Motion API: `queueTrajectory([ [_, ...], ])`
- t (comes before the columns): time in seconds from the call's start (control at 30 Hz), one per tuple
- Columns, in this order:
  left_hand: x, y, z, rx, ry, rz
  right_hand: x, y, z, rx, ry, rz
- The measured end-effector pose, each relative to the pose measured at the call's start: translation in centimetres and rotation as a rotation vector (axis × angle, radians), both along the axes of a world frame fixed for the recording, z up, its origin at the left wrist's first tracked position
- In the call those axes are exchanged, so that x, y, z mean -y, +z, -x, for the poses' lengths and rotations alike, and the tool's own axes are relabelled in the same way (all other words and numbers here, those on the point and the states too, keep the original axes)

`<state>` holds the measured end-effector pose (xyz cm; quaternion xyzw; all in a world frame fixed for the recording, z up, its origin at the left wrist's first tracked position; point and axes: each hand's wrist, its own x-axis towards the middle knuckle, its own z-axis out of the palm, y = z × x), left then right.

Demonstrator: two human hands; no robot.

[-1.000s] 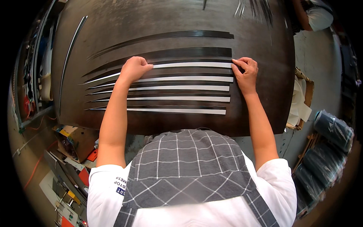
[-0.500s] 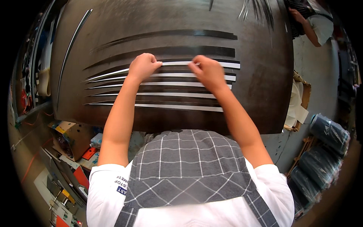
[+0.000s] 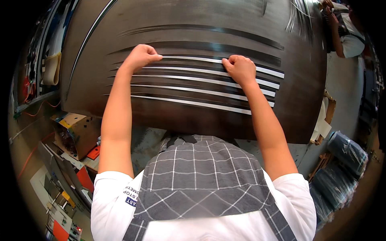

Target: The person arranges long, thin metal strips on a large curved metal surface. They use a machine to process the strips, placing them between white paper sheets and feeding them through rollers. The person then returns to the curved surface to align and stack the processed strips in a parallel pattern.

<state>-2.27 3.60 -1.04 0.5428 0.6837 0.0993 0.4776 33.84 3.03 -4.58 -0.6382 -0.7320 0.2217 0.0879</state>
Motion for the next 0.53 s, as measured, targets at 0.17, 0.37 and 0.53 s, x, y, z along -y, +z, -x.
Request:
queueTrajectory([
  [0.17, 0.7, -0.1, 7.3, 0.011, 0.132, 0.015, 0.0, 0.4, 0.4, 0.048, -0.024, 0.001],
  [0.37, 1.3, -1.5, 10.5, -0.100, 0.122, -0.077, 0.0, 0.2, 0.7, 0.069, -0.058, -0.016],
  [0.53, 1.4, -1.9, 10.9, -0.146, 0.103, -0.063, -0.1, 0.2, 1.3, 0.092, -0.073, -0.002],
])
